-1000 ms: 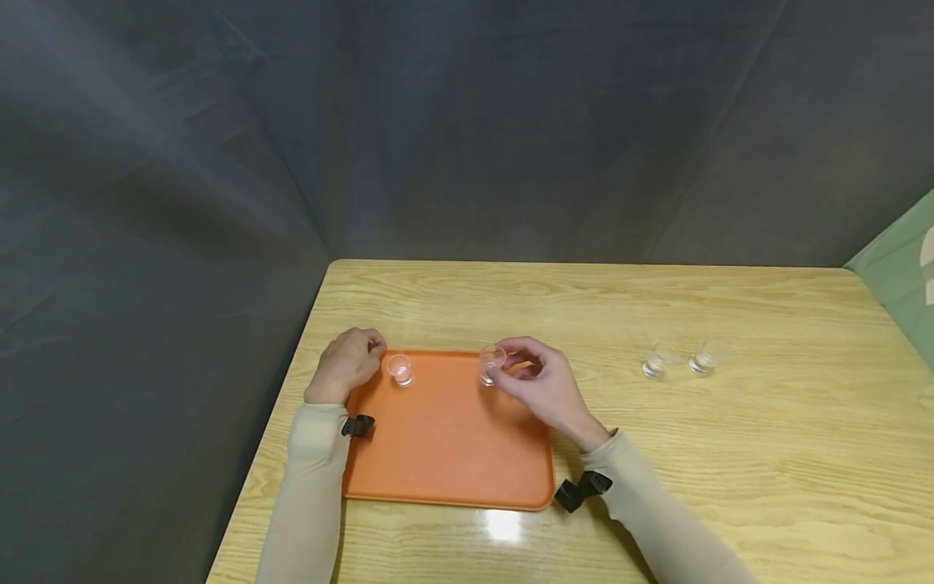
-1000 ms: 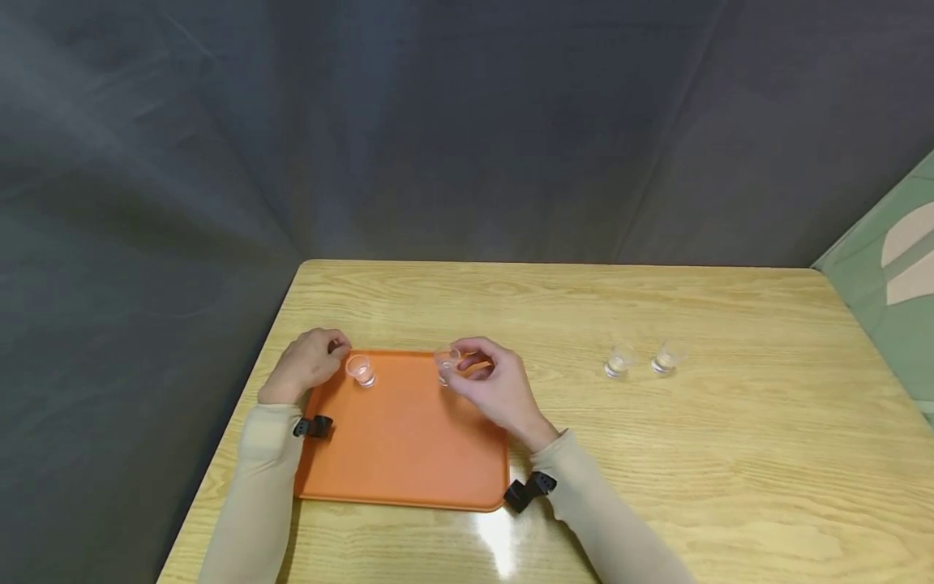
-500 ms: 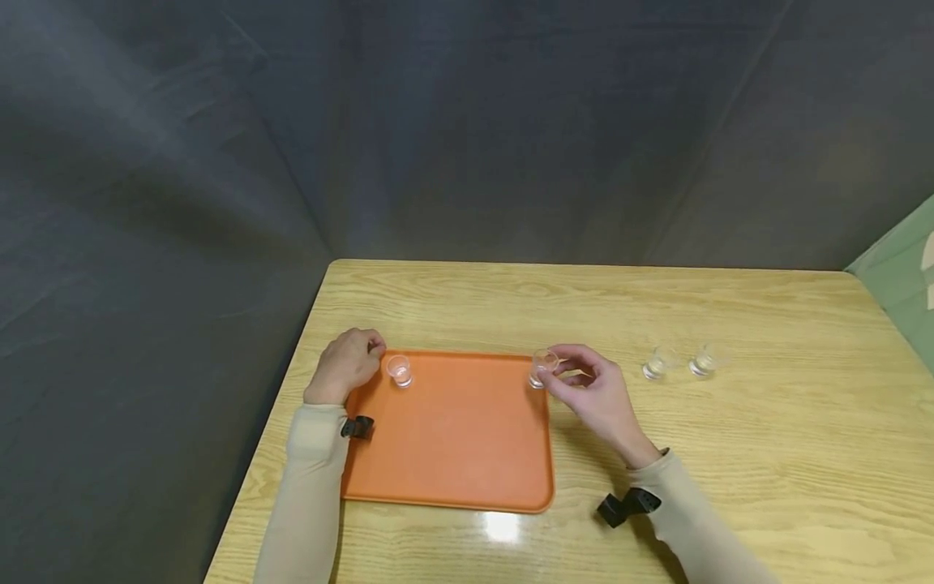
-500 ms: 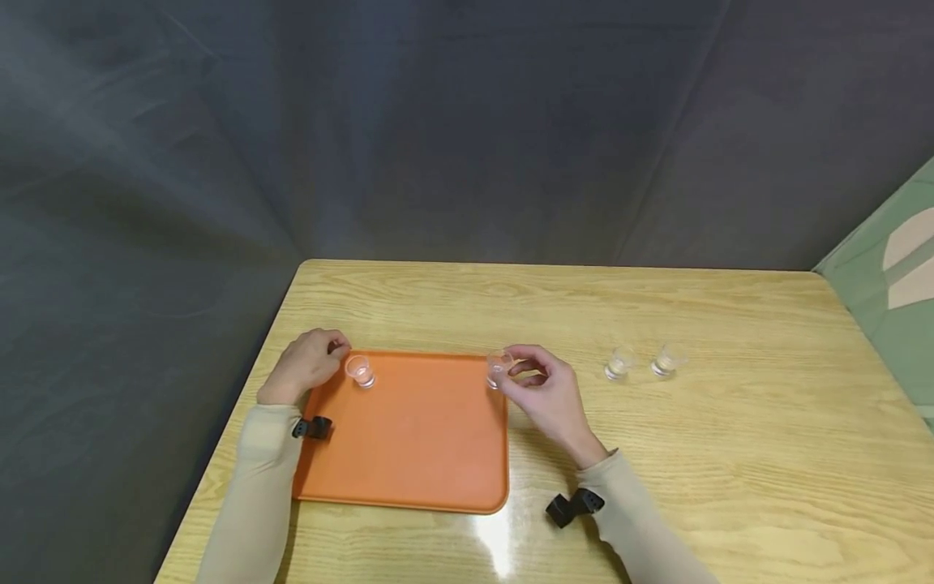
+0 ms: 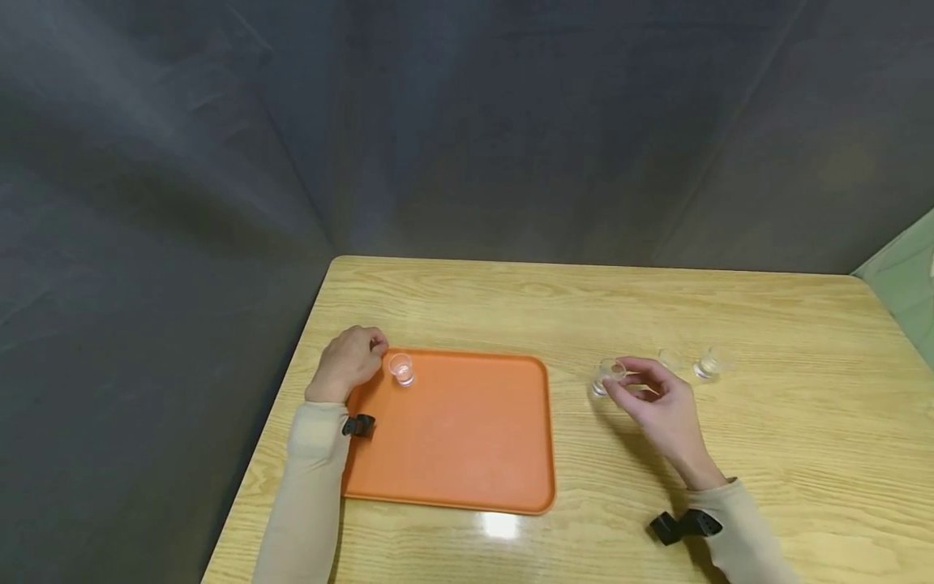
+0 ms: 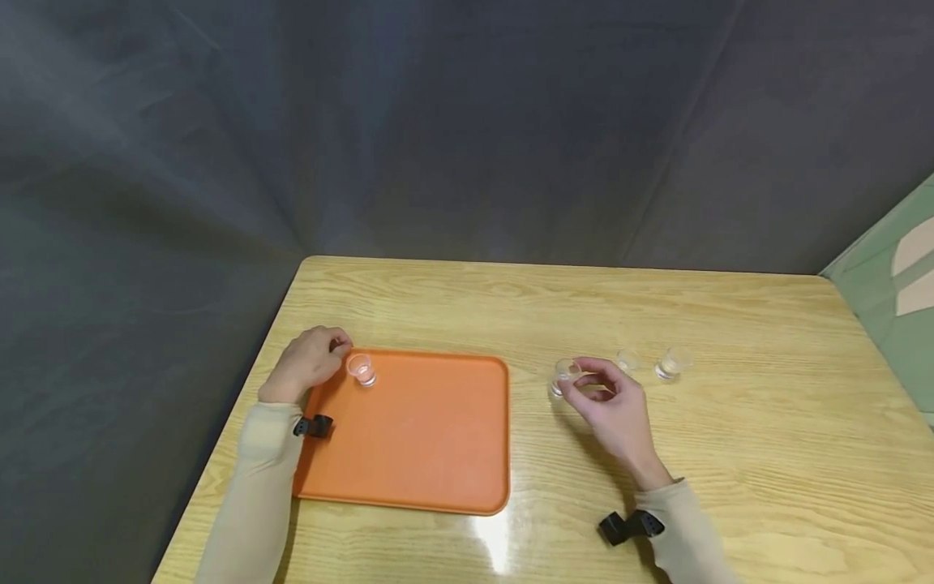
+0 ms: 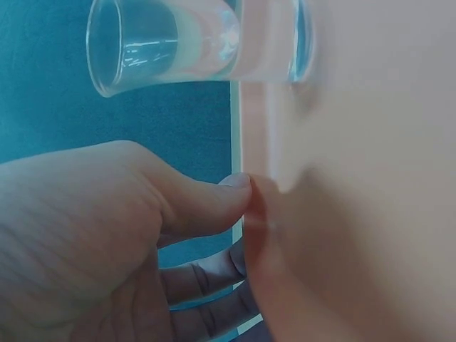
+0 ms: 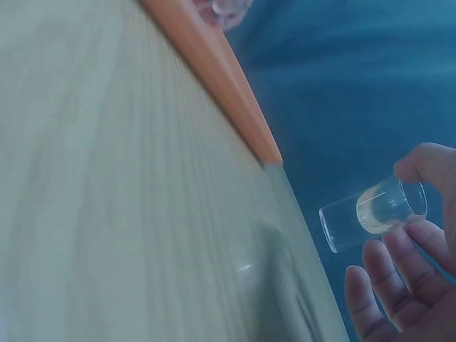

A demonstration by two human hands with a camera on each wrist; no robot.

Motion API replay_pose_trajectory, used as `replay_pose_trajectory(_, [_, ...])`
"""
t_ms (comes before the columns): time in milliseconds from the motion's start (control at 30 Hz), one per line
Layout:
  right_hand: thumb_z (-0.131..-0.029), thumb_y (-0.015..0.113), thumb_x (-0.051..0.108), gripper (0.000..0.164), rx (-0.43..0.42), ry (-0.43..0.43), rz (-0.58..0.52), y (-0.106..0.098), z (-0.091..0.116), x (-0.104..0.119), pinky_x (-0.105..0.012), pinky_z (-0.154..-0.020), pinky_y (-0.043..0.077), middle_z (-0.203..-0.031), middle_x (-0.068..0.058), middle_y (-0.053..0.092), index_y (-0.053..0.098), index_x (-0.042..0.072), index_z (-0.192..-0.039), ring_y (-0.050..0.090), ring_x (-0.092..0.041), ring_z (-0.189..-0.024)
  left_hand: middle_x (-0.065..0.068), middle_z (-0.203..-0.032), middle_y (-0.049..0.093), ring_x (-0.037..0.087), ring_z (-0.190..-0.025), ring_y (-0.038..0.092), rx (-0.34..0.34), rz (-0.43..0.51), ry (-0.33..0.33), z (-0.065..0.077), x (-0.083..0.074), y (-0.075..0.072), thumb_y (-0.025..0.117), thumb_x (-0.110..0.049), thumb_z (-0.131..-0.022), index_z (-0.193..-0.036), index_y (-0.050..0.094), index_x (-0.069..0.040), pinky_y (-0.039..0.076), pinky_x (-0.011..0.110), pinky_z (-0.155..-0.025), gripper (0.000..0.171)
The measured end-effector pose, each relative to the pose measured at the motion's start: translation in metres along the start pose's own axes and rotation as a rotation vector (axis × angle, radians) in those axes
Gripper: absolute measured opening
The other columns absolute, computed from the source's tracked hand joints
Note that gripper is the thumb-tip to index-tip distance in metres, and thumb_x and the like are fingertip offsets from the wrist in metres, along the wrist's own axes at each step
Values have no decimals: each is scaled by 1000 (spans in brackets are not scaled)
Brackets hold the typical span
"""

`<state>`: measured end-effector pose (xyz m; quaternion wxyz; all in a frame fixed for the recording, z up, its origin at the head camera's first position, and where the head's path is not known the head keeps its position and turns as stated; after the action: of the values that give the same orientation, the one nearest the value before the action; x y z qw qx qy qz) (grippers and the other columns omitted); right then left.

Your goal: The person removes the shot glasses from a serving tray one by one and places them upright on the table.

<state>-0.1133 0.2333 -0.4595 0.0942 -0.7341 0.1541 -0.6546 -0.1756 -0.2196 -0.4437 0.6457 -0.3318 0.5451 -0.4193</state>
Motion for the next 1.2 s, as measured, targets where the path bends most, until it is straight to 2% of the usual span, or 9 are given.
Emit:
replay_pose_trajectory(167, [-93, 81, 5, 37, -60, 9, 32, -23, 1, -7, -10, -75, 55, -105, 27, 71, 69, -5, -126, 69, 7, -89, 13, -107, 73, 26, -81, 60, 6, 1, 0, 0, -1, 0, 57, -18, -109, -109, 76, -9, 49, 40, -73, 21])
replay_pose_trajectory(367, [-93, 81, 4, 37, -115, 41, 45, -39, 5, -18, -10, -76, 55, -106, 27, 72, 69, -5, -127, 70, 7, -89, 12, -107, 72, 27, -82, 59, 2, 1, -2, 0, -1, -2, 56, -17, -109, -108, 76, -10, 48, 40, -74, 21])
replay_pose_trajectory(533, [-92, 81, 2, 35, -139, 75, 30, -47, 9, -24, -10, -74, 55, -103, 25, 72, 70, -5, -124, 69, 7, -87, 13, -108, 72, 27, -83, 59, 15, 0, -3, 0, 0, -1, 56, -18, -110, -110, 75, -10, 48, 40, -74, 21])
replay_pose_trajectory(767, [-94, 80, 5, 33, -137, 72, 61, -54, 5, -29, -8, -76, 54, -104, 28, 70, 69, -3, -124, 68, 9, -90, 12, -107, 72, 27, -81, 58, 11, -1, -8, -1, 2, 0, 56, -18, -110, -110, 75, -11, 46, 39, -73, 21])
replay_pose_trajectory(967, [-94, 80, 7, 34, -149, 75, 87, -57, 4, -29, -8, -74, 54, -102, 28, 71, 69, -5, -124, 68, 10, -88, 13, -107, 72, 27, -82, 59, 12, -3, -2, 0, 2, 0, 56, -19, -110, -109, 75, -10, 47, 40, -73, 21])
replay_pose_trajectory(1200, [-91, 81, 1, 31, -197, 72, 58, -66, 4, -24, -9, -73, 55, -101, 24, 73, 72, -2, -120, 69, 8, -87, 13, -106, 71, 27, -83, 59, 8, 0, -7, 0, 2, 0, 56, -18, -109, -109, 75, -10, 47, 40, -74, 20])
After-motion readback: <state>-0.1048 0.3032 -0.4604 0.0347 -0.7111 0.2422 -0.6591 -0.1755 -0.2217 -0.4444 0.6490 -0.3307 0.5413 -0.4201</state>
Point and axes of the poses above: each hand's wrist, its own z-axis away from the middle knuckle, its own y-axis out of the palm, x = y × z, the point moved 3 cm from there along -z, towards the middle knuckle
